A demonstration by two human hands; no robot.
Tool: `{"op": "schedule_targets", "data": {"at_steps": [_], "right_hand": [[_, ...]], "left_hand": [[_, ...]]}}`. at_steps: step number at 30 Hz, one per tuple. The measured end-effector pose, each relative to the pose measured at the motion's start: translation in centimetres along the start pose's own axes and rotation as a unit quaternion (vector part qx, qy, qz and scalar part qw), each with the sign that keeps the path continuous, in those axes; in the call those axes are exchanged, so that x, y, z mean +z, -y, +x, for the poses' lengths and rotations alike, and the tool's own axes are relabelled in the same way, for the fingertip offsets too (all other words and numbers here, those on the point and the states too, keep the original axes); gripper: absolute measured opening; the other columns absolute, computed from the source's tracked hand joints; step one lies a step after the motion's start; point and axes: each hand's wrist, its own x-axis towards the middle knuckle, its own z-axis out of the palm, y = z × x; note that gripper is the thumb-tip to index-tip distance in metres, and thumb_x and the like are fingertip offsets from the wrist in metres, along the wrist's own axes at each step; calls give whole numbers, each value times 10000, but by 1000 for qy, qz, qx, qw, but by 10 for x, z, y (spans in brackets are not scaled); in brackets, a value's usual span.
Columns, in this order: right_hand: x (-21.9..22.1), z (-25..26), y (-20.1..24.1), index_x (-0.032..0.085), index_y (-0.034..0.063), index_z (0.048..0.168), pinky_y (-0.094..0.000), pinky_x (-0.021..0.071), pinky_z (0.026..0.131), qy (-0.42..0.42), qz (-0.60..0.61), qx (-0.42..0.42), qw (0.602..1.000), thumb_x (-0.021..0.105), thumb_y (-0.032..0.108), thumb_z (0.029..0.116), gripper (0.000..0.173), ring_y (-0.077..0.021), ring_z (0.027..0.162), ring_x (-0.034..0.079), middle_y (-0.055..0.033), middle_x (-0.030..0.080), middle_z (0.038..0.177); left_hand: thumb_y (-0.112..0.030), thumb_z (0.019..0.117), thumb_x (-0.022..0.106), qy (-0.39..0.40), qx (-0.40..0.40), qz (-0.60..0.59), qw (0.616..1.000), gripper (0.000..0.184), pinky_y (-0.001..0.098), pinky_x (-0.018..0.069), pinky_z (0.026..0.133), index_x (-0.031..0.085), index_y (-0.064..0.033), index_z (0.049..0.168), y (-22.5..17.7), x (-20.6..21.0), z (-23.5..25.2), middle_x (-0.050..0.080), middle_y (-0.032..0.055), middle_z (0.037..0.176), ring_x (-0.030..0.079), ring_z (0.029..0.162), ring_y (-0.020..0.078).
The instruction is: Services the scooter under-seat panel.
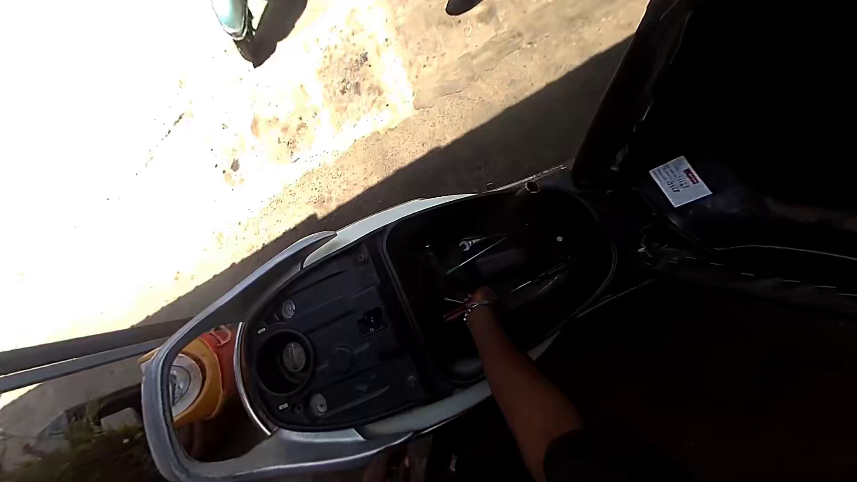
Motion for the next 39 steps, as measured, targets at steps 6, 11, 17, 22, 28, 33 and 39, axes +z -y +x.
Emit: {"op": "schedule_targets", "data": {"at_steps": [6,11,17,22,28,33,39], "right_hand": [[-6,-12,0,500,-113,1412,-455,375,1156,31,-156,41,986,379,139,1124,401,-345,1406,486,-282,507,1484],[-2,14,4,508,-109,1409,-474,368,1171,61,-267,1,962,403,135,1117,395,-362,1414,478,-284,507,1486],[6,14,17,560,-72,1371,-491,402,1137,26,-255,-10,967,481,159,1098,366,-356,1384,506,-256,541,1455],[5,-5,17,544,-52,1274,-325,493,776,-29,90,35,995,385,99,1106,276,-195,856,564,-156,558,1080],[-39,-80,18,523,41,1124,-206,416,458,16,247,47,968,456,214,1107,186,-88,514,485,-48,527,769],[-61,-92,-8,575,-2,1121,-206,417,422,33,199,30,979,516,214,1090,226,-87,467,499,-75,600,726],[-61,-93,-26,582,2,1053,-194,407,411,65,204,29,976,510,202,1092,216,-76,443,491,-69,628,703]], "left_hand": [[-175,1050,538,144,75,99,982,348,493,536,995,659,76,1259,-4,-6,48,700,249,1173,695,1082,358],[-183,1055,523,179,87,131,971,339,540,512,1021,682,59,1231,-5,-17,59,726,230,1140,700,1101,366],[-94,991,585,-31,195,79,977,241,411,604,800,737,67,1087,-14,-27,59,751,181,931,740,818,267],[-123,972,578,-232,205,90,946,258,273,589,782,747,37,1084,-24,-61,103,752,144,919,729,813,164],[-136,942,698,-179,239,234,925,169,570,576,738,767,10,990,-30,-89,161,713,199,878,718,841,391],[-164,803,877,-114,165,311,929,602,633,466,989,600,64,1287,-72,-101,188,505,329,1407,527,1255,525],[-276,861,838,19,84,415,906,849,621,366,1108,397,-58,1552,-107,-109,202,140,306,1656,240,1482,526]]}}
